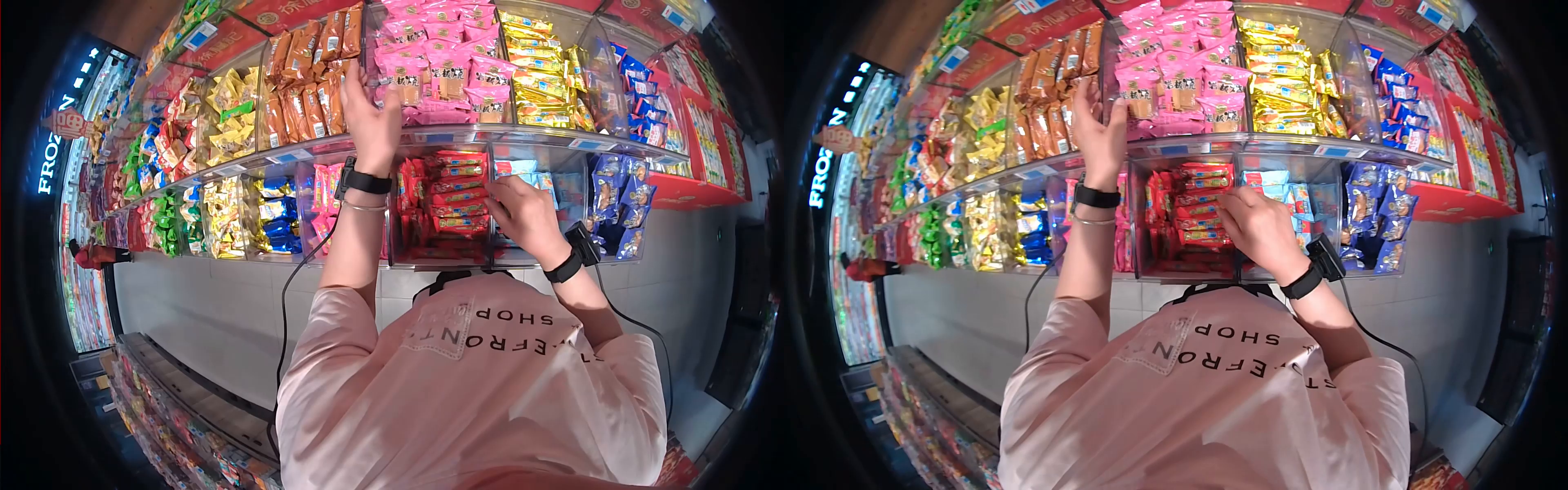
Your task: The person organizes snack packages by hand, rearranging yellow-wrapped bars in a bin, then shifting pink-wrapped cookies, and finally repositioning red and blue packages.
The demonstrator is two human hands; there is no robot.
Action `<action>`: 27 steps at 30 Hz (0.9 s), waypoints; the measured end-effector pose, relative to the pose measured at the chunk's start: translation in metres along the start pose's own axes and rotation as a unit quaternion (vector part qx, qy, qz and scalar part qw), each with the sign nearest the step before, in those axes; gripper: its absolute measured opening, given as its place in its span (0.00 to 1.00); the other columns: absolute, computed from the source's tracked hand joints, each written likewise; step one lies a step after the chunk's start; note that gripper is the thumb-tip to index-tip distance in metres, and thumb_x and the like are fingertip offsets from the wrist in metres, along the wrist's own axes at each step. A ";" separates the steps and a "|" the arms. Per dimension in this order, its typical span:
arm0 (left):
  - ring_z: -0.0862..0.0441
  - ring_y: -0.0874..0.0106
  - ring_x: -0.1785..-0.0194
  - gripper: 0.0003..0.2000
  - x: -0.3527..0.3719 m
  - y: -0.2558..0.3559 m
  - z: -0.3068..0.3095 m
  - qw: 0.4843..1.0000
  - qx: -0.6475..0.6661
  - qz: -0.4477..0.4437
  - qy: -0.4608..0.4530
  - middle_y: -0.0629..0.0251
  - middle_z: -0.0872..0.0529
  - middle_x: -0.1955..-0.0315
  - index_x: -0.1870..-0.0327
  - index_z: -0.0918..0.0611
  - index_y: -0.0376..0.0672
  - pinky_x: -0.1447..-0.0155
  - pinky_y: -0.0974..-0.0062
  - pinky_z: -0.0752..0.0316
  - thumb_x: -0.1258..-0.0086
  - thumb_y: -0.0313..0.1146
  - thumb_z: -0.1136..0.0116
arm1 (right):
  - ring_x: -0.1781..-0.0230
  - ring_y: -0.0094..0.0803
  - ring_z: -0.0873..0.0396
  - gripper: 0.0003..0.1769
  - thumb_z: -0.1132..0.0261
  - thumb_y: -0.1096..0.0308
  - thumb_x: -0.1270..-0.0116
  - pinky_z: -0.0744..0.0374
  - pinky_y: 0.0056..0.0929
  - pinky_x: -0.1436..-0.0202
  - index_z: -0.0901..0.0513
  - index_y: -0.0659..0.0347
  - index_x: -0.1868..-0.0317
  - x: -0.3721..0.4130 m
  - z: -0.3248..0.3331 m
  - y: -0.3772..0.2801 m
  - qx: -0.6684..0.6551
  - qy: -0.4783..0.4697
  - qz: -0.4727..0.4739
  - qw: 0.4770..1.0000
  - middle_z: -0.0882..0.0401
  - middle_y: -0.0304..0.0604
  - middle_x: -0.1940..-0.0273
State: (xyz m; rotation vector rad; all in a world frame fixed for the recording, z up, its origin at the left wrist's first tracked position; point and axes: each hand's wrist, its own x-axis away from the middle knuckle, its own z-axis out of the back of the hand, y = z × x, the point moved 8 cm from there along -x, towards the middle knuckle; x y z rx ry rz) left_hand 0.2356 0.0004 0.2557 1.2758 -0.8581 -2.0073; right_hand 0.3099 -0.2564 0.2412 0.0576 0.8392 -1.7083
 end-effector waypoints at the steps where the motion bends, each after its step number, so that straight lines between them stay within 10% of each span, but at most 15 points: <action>1: 0.28 0.55 0.37 0.32 0.002 0.000 0.010 0.999 0.033 0.000 0.014 0.45 0.28 0.41 0.33 0.35 0.30 0.32 0.64 0.34 0.37 0.30 0.37 | 0.69 0.42 0.18 0.08 0.32 0.71 0.41 0.20 0.37 0.68 0.17 0.61 0.61 0.002 -0.003 0.000 0.002 -0.002 -0.010 1.000 0.20 0.42 0.64; 7: 0.24 0.72 0.57 0.24 -0.005 -0.037 0.069 0.996 0.014 0.009 0.088 0.60 0.22 0.56 0.41 0.28 0.34 0.47 0.74 0.26 0.39 0.25 0.35 | 0.69 0.42 0.18 0.08 0.32 0.71 0.42 0.20 0.38 0.69 0.17 0.60 0.61 0.020 -0.017 -0.003 -0.019 -0.001 -0.035 0.999 0.19 0.42 0.64; 27: 0.22 0.79 0.64 0.14 -0.066 -0.029 0.100 1.000 -0.009 -0.012 0.021 0.68 0.17 0.65 0.53 0.21 0.36 0.57 0.80 0.24 0.36 0.30 0.33 | 0.70 0.44 0.19 0.07 0.32 0.70 0.42 0.20 0.38 0.70 0.16 0.59 0.62 0.040 -0.036 -0.011 -0.015 0.018 -0.055 0.998 0.20 0.43 0.66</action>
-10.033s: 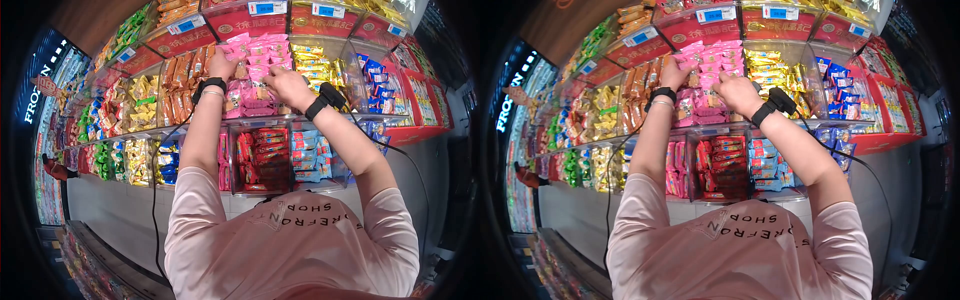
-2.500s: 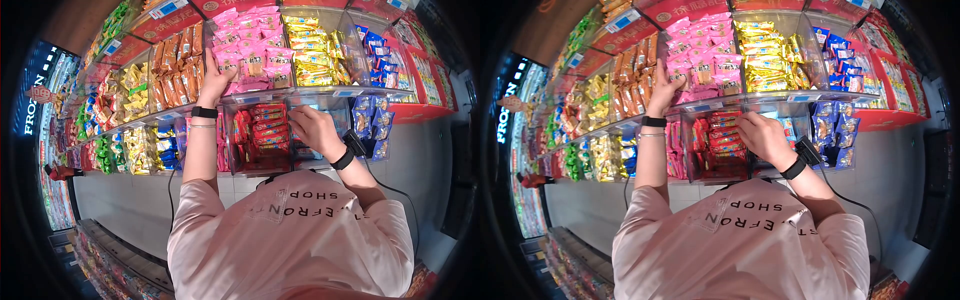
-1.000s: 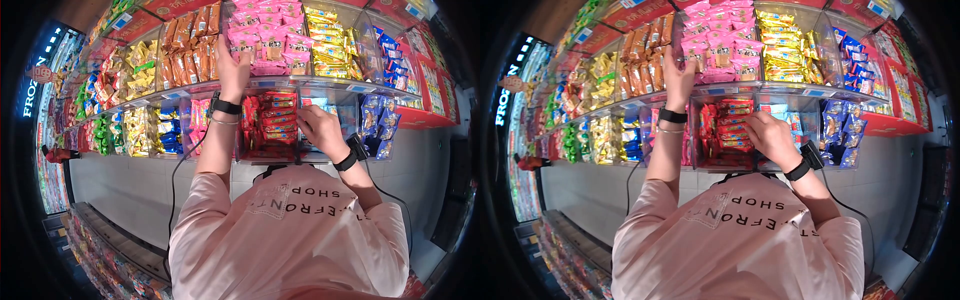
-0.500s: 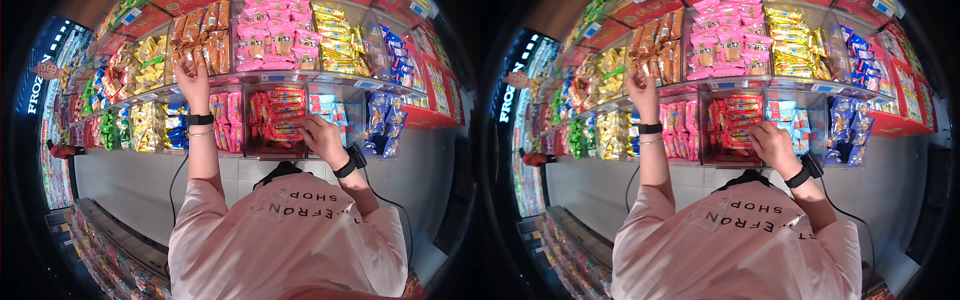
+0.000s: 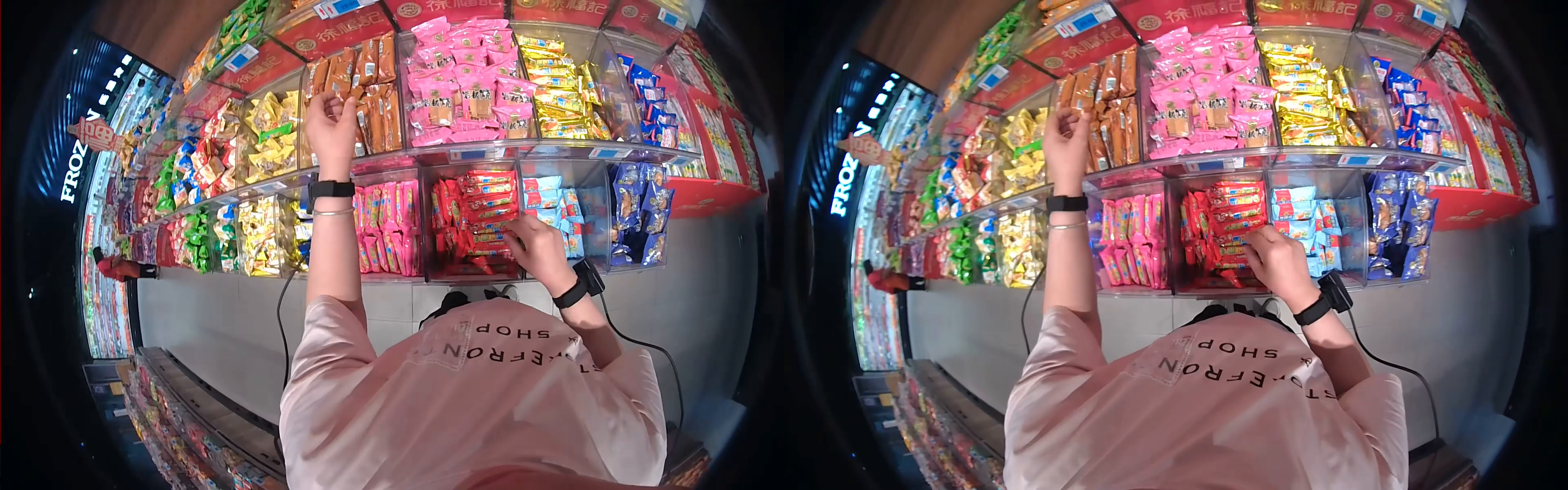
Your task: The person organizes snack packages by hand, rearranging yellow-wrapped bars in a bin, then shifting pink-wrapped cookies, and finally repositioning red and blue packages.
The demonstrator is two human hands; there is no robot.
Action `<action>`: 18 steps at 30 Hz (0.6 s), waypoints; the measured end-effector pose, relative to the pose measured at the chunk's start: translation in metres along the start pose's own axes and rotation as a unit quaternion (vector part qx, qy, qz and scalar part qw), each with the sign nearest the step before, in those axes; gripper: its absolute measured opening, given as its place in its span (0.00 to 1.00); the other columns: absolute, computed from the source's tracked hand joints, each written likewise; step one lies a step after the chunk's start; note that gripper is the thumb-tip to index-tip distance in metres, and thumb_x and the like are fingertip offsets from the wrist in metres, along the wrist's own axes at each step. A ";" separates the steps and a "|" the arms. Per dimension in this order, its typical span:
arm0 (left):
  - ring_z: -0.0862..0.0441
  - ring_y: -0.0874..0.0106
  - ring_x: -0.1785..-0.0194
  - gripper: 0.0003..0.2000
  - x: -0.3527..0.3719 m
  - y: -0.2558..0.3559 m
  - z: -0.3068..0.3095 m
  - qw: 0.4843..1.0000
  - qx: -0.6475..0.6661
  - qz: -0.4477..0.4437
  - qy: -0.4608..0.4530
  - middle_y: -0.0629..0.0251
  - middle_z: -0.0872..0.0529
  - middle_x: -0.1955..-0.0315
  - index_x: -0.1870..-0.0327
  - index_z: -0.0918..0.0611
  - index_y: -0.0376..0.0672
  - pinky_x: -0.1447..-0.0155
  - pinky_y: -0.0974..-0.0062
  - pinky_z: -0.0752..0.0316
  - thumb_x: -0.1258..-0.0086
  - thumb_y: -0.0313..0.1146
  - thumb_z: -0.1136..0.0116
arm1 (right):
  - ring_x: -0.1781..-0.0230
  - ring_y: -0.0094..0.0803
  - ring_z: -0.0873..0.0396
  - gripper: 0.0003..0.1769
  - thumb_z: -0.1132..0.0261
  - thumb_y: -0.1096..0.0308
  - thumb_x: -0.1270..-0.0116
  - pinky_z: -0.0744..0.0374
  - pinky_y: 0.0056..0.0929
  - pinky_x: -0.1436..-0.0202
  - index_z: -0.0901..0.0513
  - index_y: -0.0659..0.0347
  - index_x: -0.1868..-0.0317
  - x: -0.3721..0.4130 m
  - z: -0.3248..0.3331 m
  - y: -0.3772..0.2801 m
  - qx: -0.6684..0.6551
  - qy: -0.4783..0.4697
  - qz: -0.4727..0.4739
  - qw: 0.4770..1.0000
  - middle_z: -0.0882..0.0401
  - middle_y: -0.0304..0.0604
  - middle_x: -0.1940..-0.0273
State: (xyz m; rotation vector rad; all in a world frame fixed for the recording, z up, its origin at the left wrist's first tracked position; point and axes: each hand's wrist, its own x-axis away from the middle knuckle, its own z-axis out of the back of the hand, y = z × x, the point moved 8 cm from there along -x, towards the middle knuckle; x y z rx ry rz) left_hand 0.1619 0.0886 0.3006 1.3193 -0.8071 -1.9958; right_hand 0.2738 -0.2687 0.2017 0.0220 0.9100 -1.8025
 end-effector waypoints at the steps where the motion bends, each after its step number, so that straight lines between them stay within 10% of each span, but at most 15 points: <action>1: 0.21 0.79 0.65 0.15 -0.011 -0.003 -0.010 1.000 0.026 -0.013 -0.008 0.67 0.17 0.66 0.54 0.21 0.35 0.58 0.80 0.24 0.38 0.31 0.31 | 0.70 0.44 0.19 0.06 0.33 0.72 0.42 0.21 0.38 0.70 0.16 0.60 0.63 -0.005 -0.002 -0.003 0.017 -0.014 -0.012 1.000 0.20 0.43 0.67; 8: 0.16 0.53 0.58 0.25 -0.065 0.020 -0.074 0.956 -0.221 -0.175 -0.086 0.50 0.15 0.62 0.56 0.21 0.36 0.55 0.60 0.22 0.45 0.47 0.28 | 0.71 0.43 0.19 0.06 0.33 0.70 0.41 0.21 0.38 0.70 0.17 0.60 0.64 -0.020 -0.030 -0.041 0.028 0.048 -0.043 0.998 0.21 0.43 0.68; 11: 0.17 0.51 0.51 0.35 -0.080 -0.005 -0.099 0.913 -0.359 -0.047 -0.186 0.48 0.15 0.57 0.49 0.25 0.35 0.51 0.60 0.22 0.49 0.54 0.27 | 0.70 0.43 0.19 0.07 0.33 0.68 0.41 0.21 0.39 0.69 0.17 0.61 0.63 -0.016 -0.046 -0.046 0.057 0.008 -0.081 0.995 0.21 0.44 0.69; 18: 0.14 0.59 0.60 0.30 -0.104 -0.074 -0.116 0.956 -0.169 0.046 -0.235 0.50 0.14 0.61 0.55 0.27 0.32 0.57 0.63 0.19 0.51 0.42 0.22 | 0.71 0.44 0.19 0.09 0.30 0.67 0.43 0.23 0.40 0.70 0.16 0.59 0.62 -0.005 -0.049 -0.042 0.099 -0.007 -0.128 0.987 0.21 0.45 0.71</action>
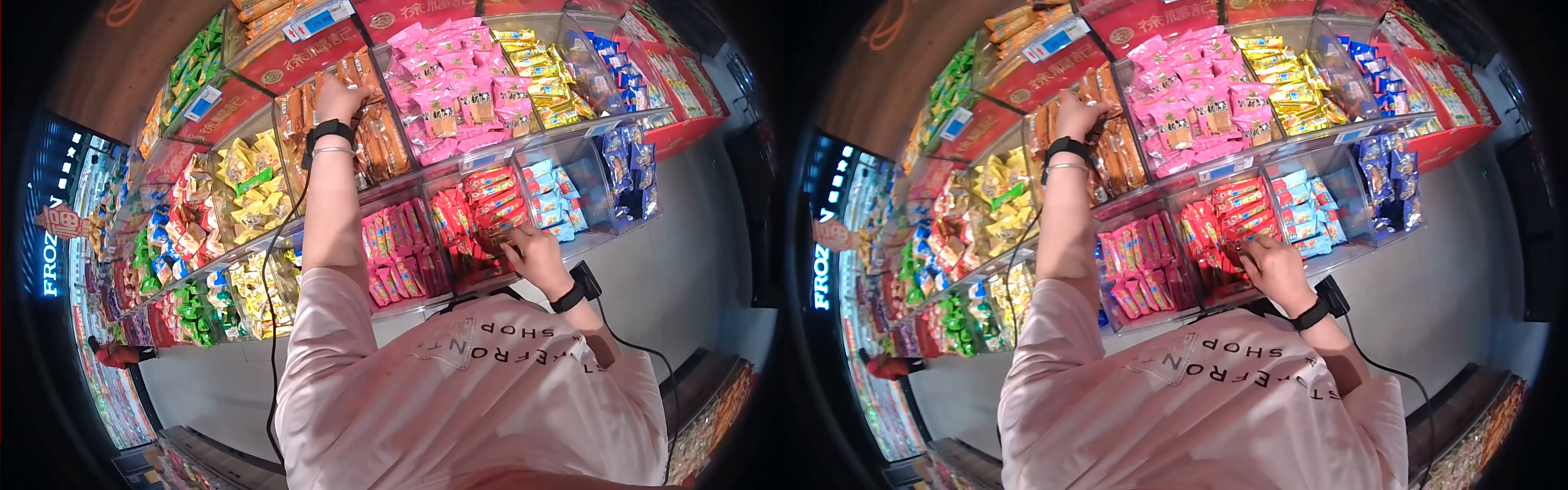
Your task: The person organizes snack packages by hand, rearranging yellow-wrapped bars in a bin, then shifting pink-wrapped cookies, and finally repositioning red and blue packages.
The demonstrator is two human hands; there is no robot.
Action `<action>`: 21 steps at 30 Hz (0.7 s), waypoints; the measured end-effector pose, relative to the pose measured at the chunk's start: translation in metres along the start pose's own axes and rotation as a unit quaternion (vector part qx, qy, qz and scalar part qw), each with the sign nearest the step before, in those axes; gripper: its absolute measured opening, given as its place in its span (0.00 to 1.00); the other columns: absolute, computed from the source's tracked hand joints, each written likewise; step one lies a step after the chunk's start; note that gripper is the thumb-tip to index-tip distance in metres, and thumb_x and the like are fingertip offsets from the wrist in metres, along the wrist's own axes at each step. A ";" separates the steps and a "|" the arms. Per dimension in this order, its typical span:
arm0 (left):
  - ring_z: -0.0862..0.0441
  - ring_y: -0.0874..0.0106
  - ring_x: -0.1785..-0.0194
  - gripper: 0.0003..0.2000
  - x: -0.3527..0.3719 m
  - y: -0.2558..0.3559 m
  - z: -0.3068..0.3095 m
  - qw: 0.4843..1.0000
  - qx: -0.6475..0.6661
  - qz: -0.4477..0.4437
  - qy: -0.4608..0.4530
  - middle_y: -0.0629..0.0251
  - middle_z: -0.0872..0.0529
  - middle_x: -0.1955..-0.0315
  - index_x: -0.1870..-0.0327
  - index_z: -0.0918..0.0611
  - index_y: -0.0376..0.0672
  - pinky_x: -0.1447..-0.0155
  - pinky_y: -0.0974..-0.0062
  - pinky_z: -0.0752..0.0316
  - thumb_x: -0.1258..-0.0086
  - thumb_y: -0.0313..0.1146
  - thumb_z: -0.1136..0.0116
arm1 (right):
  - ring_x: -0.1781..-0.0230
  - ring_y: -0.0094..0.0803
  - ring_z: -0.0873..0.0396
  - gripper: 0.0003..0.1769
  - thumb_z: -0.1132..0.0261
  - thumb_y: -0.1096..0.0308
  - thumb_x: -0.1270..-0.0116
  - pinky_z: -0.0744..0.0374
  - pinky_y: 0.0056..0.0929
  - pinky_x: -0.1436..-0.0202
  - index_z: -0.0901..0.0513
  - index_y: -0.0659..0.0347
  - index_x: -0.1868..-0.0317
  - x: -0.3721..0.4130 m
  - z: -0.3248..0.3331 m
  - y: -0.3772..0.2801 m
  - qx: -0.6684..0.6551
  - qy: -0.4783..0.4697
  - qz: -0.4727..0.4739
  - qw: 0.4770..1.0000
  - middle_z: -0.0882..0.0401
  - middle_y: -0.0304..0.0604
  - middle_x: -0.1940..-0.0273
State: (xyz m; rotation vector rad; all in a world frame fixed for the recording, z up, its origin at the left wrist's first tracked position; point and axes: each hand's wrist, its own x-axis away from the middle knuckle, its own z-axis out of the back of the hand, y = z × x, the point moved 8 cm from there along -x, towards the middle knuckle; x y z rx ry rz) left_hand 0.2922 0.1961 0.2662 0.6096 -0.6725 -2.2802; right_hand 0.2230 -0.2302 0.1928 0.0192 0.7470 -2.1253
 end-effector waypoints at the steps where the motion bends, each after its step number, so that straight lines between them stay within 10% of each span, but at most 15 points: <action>1: 0.15 0.67 0.69 0.24 0.006 0.003 0.004 0.999 0.048 0.001 0.010 0.56 0.15 0.67 0.56 0.28 0.35 0.67 0.70 0.20 0.44 0.37 0.26 | 0.71 0.45 0.20 0.09 0.30 0.66 0.43 0.23 0.40 0.70 0.16 0.59 0.62 0.000 -0.001 0.000 0.001 0.000 0.003 1.000 0.21 0.46 0.72; 5: 0.23 0.74 0.83 0.13 0.008 -0.018 -0.012 0.931 0.341 0.105 -0.074 0.62 0.20 0.77 0.62 0.27 0.39 0.81 0.76 0.29 0.33 0.37 0.37 | 0.70 0.44 0.19 0.09 0.32 0.66 0.42 0.21 0.40 0.69 0.16 0.61 0.62 -0.003 -0.007 0.002 0.004 -0.036 0.005 0.999 0.21 0.45 0.70; 10: 0.22 0.72 0.83 0.13 0.003 -0.023 -0.017 0.920 0.352 0.115 -0.125 0.61 0.19 0.77 0.63 0.25 0.34 0.80 0.75 0.27 0.30 0.37 0.41 | 0.71 0.44 0.19 0.10 0.32 0.66 0.42 0.21 0.40 0.68 0.17 0.60 0.62 -0.009 -0.010 0.000 -0.011 -0.046 0.039 0.998 0.21 0.45 0.71; 13: 0.19 0.69 0.80 0.10 0.004 -0.021 -0.012 0.976 0.185 0.086 -0.076 0.56 0.18 0.77 0.60 0.24 0.31 0.78 0.73 0.25 0.30 0.32 0.45 | 0.72 0.46 0.20 0.09 0.31 0.65 0.43 0.22 0.40 0.70 0.17 0.60 0.65 -0.012 -0.011 0.002 -0.026 -0.034 0.043 0.998 0.21 0.46 0.72; 16: 0.14 0.56 0.63 0.16 0.013 0.012 0.013 0.965 -0.194 -0.076 0.157 0.49 0.13 0.66 0.53 0.19 0.34 0.61 0.58 0.21 0.29 0.41 0.45 | 0.72 0.46 0.20 0.09 0.31 0.65 0.43 0.22 0.40 0.69 0.17 0.60 0.66 -0.016 -0.006 0.006 -0.009 -0.032 0.042 0.999 0.21 0.46 0.72; 21: 0.17 0.50 0.52 0.15 0.033 0.037 0.020 0.969 -0.247 0.015 -0.020 0.47 0.15 0.57 0.59 0.16 0.38 0.49 0.56 0.22 0.34 0.43 0.41 | 0.71 0.45 0.19 0.09 0.31 0.65 0.42 0.21 0.40 0.68 0.17 0.60 0.65 -0.016 -0.001 0.015 -0.012 -0.036 0.042 0.998 0.20 0.46 0.71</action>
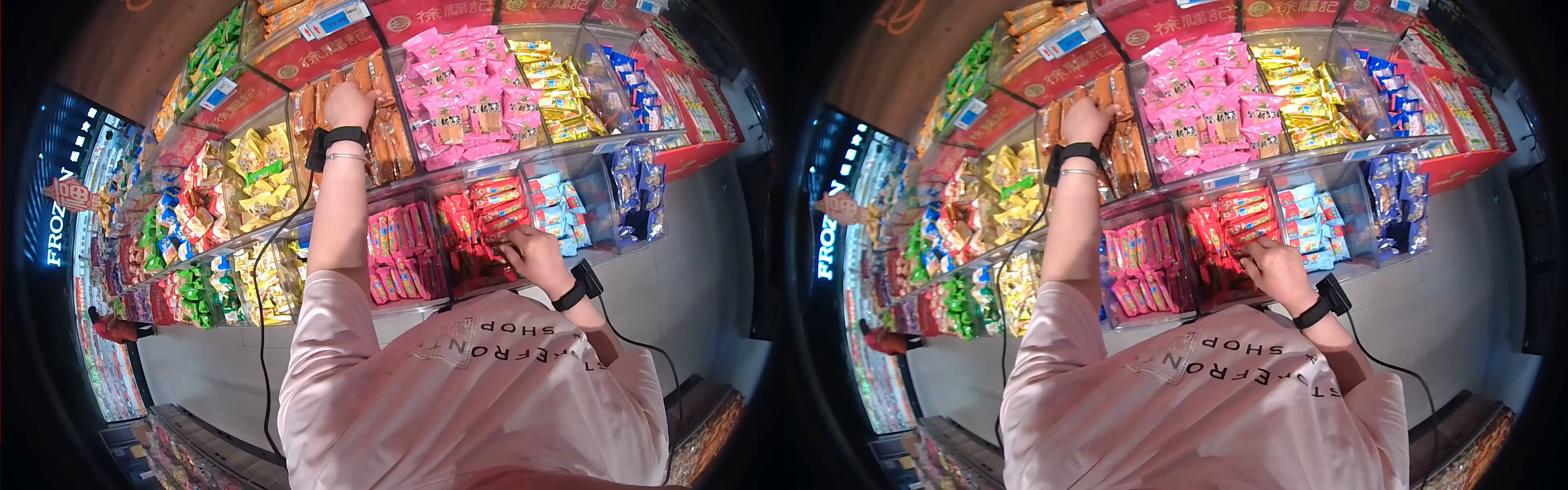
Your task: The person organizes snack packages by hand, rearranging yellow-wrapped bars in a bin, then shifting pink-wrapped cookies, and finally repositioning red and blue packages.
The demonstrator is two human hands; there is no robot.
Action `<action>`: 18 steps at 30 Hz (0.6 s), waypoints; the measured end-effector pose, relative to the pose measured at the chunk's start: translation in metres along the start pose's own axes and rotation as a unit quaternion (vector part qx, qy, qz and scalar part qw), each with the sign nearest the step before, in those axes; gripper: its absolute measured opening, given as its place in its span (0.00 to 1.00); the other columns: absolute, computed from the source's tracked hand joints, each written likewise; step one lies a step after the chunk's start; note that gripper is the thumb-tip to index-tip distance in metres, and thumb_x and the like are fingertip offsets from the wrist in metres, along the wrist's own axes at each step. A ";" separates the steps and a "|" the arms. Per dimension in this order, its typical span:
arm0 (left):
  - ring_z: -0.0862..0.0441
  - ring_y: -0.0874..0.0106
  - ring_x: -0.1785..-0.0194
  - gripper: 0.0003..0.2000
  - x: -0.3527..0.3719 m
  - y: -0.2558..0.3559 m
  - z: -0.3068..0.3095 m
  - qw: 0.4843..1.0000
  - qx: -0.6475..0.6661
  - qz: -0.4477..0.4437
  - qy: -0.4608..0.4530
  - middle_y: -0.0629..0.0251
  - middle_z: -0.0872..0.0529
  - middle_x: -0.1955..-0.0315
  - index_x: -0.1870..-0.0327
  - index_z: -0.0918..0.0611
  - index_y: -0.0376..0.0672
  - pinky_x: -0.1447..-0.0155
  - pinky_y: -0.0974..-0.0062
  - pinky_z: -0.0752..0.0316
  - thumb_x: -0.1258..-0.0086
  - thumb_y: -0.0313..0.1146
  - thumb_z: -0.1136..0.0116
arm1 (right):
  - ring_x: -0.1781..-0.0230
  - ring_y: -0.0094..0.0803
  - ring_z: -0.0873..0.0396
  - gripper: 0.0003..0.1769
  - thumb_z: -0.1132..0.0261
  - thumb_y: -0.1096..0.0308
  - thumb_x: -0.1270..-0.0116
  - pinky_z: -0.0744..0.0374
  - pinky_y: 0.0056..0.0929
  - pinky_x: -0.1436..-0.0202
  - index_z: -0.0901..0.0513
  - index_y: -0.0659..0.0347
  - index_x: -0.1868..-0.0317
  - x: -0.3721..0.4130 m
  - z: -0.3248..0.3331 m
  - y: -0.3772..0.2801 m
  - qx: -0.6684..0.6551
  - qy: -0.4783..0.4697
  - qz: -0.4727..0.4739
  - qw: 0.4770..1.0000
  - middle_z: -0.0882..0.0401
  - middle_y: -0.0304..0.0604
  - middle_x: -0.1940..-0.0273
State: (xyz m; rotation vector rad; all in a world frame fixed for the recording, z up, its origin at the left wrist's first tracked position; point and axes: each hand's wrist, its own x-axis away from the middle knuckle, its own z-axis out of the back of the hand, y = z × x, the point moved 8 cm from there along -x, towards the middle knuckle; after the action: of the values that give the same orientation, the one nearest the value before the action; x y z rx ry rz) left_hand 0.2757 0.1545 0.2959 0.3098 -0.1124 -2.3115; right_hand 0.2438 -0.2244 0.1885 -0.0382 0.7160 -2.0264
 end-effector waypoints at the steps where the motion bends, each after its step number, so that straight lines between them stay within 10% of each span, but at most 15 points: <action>1: 0.16 0.51 0.53 0.15 -0.003 -0.002 0.000 1.000 0.018 -0.004 0.004 0.47 0.15 0.57 0.59 0.15 0.39 0.49 0.57 0.22 0.35 0.42 0.40 | 0.70 0.44 0.18 0.09 0.32 0.65 0.42 0.21 0.40 0.67 0.16 0.60 0.64 0.000 -0.001 0.002 0.006 -0.008 -0.004 1.000 0.19 0.45 0.70; 18: 0.14 0.54 0.61 0.16 0.013 0.019 -0.004 0.982 -0.064 -0.096 0.149 0.47 0.22 0.51 0.51 0.22 0.30 0.58 0.66 0.17 0.37 0.31 0.42 | 0.72 0.45 0.19 0.09 0.32 0.64 0.42 0.21 0.40 0.68 0.17 0.60 0.64 0.003 0.000 0.019 0.004 -0.016 -0.007 1.000 0.21 0.46 0.71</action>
State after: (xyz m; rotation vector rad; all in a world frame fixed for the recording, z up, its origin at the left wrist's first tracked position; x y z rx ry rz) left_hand 0.2814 0.1315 0.2932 0.6203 0.2237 -2.4184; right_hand 0.2576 -0.2338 0.1780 -0.0709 0.6901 -2.0380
